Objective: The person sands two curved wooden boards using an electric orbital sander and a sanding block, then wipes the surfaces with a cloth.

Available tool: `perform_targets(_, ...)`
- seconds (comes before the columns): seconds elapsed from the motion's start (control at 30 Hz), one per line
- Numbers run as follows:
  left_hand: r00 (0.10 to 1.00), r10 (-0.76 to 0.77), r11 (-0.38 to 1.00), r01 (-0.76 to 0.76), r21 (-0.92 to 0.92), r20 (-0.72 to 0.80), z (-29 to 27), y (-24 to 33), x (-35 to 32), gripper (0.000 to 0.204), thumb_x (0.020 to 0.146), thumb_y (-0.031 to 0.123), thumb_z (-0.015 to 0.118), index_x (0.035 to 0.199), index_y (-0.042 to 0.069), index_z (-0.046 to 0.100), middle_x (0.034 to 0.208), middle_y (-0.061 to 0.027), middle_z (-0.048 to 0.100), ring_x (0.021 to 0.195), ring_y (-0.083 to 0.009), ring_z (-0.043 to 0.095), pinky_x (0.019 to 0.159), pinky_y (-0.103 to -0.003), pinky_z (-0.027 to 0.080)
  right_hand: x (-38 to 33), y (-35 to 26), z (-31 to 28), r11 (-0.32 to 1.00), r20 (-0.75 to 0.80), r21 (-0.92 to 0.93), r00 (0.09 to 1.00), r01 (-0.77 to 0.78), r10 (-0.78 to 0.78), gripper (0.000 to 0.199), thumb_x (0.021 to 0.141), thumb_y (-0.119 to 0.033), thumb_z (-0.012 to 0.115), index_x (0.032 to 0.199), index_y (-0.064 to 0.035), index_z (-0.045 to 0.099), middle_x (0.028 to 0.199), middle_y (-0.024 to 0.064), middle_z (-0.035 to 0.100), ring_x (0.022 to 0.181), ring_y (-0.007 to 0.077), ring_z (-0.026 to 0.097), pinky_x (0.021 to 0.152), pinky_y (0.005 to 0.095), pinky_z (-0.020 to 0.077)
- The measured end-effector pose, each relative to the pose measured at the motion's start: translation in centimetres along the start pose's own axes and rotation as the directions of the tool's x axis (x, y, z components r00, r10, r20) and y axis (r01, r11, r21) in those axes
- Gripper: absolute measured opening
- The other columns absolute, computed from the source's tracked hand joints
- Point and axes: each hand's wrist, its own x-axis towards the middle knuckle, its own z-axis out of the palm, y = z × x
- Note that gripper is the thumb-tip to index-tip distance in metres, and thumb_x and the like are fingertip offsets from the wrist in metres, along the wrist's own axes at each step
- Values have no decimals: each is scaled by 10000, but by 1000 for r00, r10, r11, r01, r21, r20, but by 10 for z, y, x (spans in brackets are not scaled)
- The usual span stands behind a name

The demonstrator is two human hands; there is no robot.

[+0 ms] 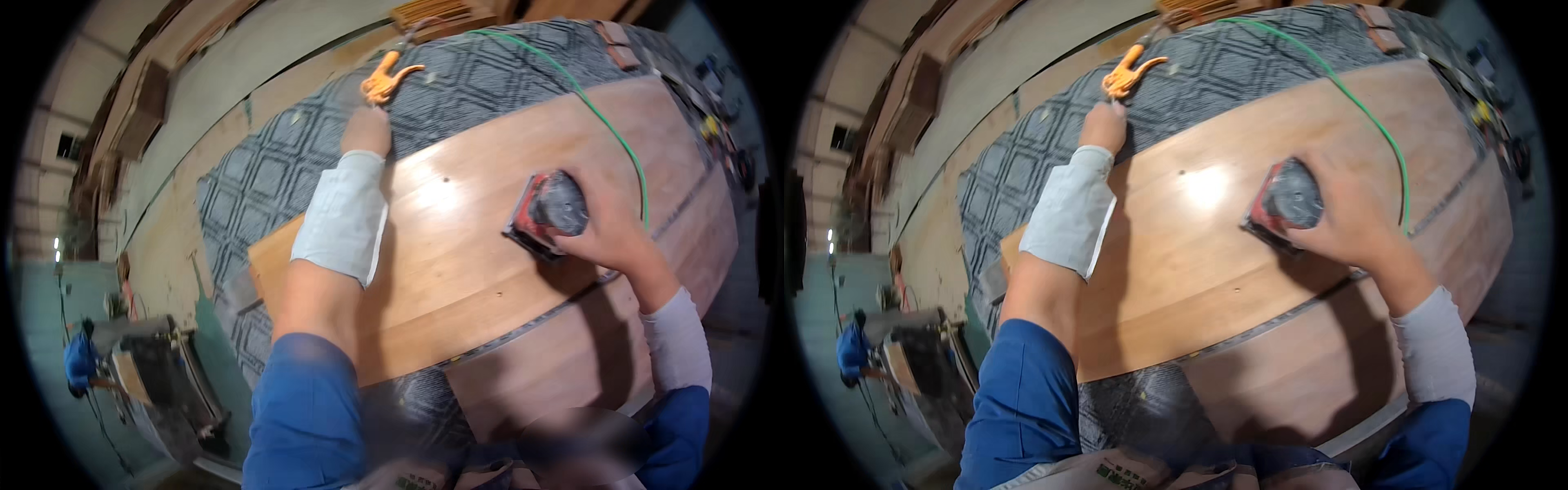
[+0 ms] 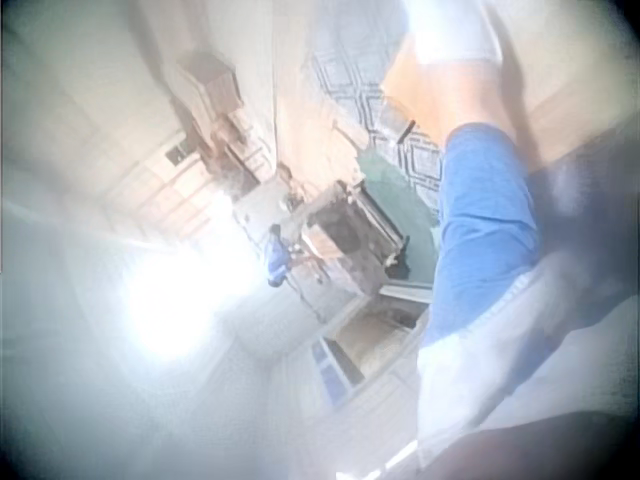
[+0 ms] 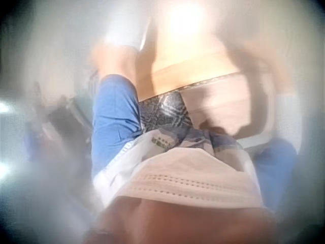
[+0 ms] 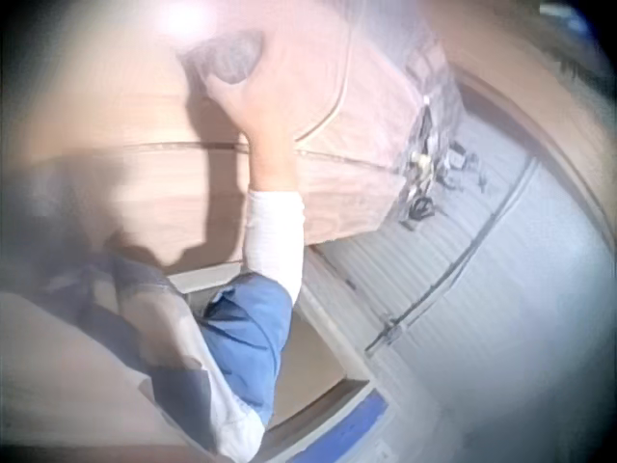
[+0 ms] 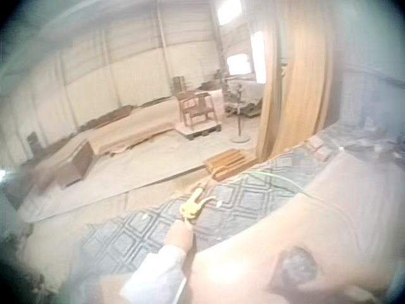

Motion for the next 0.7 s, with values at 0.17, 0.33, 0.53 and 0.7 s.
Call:
perform_targets(0.17,992,-112,944,126,304,-60,-91,-108,-60,295,1058,290,417,1078,16,522,916,-269,704,867,-456,689,778,-549,532,35,-25,20,1000,45,-3,999,11,-11,704,670,-219,834,1289,-61,539,1096,231,653,1015,436,645,859,458,530)
perform_targets(0.33,914,-152,842,319,436,-375,-169,-299,-187,283,1080,266,409,1000,14,510,811,-284,680,751,-480,655,646,-565,504,77,-83,61,994,116,21,987,105,-107,679,704,-280,815,1291,-78,541,1103,231,651,966,446,649,834,469,534)
perform_targets(0.53,850,-412,844,492,215,-327,-186,-341,-293,311,1077,293,431,977,11,517,814,-296,668,762,-507,638,648,-576,486,126,-204,135,933,385,93,852,348,-356,713,709,-308,825,1329,-115,533,1064,198,619,956,404,653,815,466,529)
perform_targets(0.7,875,-459,876,474,83,-152,-139,-312,-330,307,1035,337,516,977,36,522,817,-269,679,779,-503,643,682,-582,490,161,-295,182,862,541,103,699,497,-468,717,754,-479,801,1341,-161,540,1091,185,632,963,403,669,823,469,541)
